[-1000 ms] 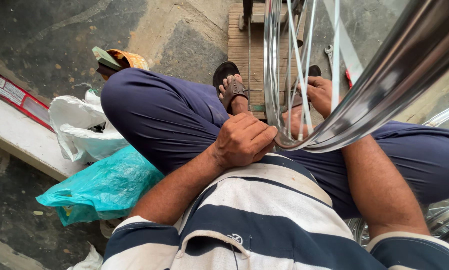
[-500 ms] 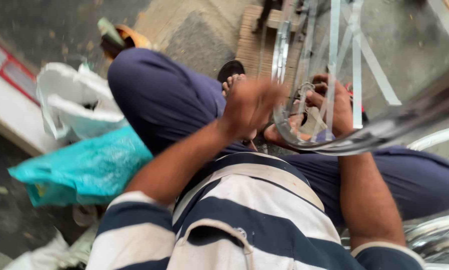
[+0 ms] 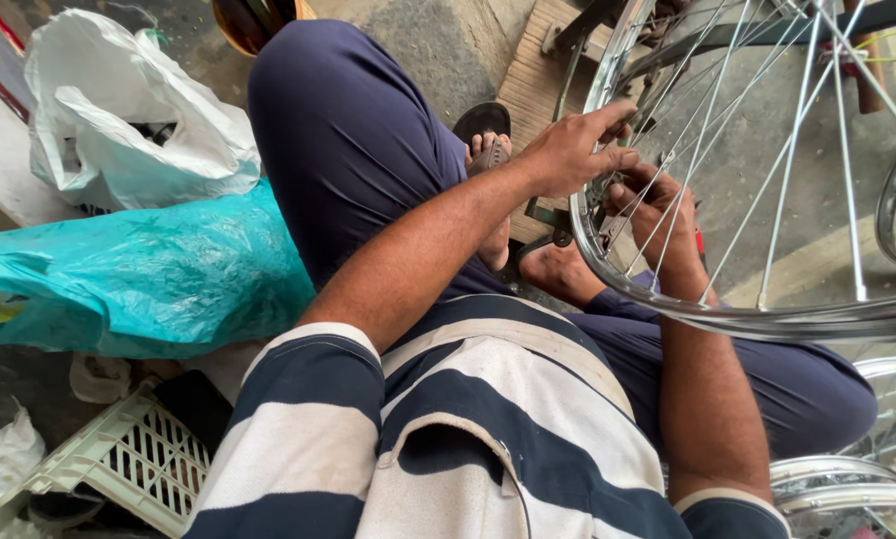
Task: The person sits on the ground and uses a wrench to tighten the spokes on a bicycle wheel. The person rotates the wheel to access different sections and continues adjusting the spokes.
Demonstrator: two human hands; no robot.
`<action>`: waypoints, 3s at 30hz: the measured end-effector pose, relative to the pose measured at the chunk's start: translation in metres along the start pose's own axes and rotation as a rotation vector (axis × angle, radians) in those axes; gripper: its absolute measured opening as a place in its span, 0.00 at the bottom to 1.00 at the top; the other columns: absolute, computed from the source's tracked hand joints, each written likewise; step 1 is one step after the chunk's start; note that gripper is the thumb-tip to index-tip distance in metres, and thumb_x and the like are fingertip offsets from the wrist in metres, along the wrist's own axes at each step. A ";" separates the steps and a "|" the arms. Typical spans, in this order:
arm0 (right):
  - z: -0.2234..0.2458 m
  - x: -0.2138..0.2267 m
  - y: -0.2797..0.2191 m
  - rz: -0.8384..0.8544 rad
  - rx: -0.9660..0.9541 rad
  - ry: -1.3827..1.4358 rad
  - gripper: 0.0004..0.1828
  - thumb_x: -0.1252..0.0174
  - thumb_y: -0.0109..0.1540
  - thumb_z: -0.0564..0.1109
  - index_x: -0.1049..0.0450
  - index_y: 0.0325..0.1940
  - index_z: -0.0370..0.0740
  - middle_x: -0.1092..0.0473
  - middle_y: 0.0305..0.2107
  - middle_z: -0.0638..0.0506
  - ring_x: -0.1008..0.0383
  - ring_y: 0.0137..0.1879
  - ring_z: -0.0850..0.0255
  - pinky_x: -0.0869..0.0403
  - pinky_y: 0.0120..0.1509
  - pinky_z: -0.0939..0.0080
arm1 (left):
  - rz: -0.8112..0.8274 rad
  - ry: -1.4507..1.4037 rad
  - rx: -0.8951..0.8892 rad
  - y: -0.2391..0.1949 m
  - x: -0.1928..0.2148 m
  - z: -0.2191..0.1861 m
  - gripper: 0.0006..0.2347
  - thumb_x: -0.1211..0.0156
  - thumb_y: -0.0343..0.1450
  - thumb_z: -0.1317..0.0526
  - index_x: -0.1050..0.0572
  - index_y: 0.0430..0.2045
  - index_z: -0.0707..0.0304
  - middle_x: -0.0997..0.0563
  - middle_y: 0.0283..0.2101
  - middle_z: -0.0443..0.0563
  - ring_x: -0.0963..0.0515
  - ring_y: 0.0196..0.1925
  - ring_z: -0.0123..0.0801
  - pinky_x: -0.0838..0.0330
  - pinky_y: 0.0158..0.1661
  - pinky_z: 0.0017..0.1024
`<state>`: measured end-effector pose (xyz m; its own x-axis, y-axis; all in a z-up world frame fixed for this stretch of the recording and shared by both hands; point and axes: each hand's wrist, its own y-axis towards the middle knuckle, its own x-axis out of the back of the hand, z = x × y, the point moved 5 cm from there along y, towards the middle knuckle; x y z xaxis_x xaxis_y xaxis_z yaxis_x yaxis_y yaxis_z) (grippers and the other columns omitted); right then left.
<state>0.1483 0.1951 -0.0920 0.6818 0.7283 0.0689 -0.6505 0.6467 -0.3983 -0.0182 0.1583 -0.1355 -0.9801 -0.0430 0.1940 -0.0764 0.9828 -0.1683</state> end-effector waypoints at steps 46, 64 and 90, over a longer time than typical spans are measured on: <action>0.041 -0.008 -0.039 -0.136 0.073 0.108 0.12 0.39 0.64 0.32 0.24 0.52 0.35 0.22 0.43 0.48 0.19 0.49 0.62 0.18 0.52 0.64 | 0.004 -0.061 -0.089 -0.031 0.010 -0.048 0.07 0.43 0.75 0.61 0.23 0.44 0.58 0.16 0.40 0.45 0.15 0.44 0.29 0.21 0.50 0.32; 0.047 -0.014 -0.061 -0.057 0.124 -0.113 0.15 0.38 0.67 0.34 0.29 0.57 0.26 0.23 0.46 0.39 0.19 0.53 0.55 0.18 0.58 0.59 | 0.383 -0.457 -0.015 -0.045 0.012 -0.051 0.15 0.34 0.69 0.63 0.25 0.50 0.59 0.17 0.47 0.47 0.17 0.52 0.31 0.23 0.58 0.34; 0.032 -0.001 -0.043 0.019 0.085 -0.097 0.14 0.46 0.70 0.37 0.29 0.59 0.28 0.24 0.47 0.43 0.22 0.54 0.59 0.21 0.60 0.60 | 0.217 0.191 -0.092 -0.042 0.005 -0.052 0.25 0.21 0.61 0.52 0.30 0.43 0.62 0.15 0.41 0.54 0.16 0.44 0.41 0.25 0.44 0.40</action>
<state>0.1649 0.1738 -0.0459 0.6363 0.7564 0.1517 -0.6920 0.6465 -0.3212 -0.0102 0.1261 -0.0771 -0.9189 0.1954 0.3426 0.1562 0.9779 -0.1389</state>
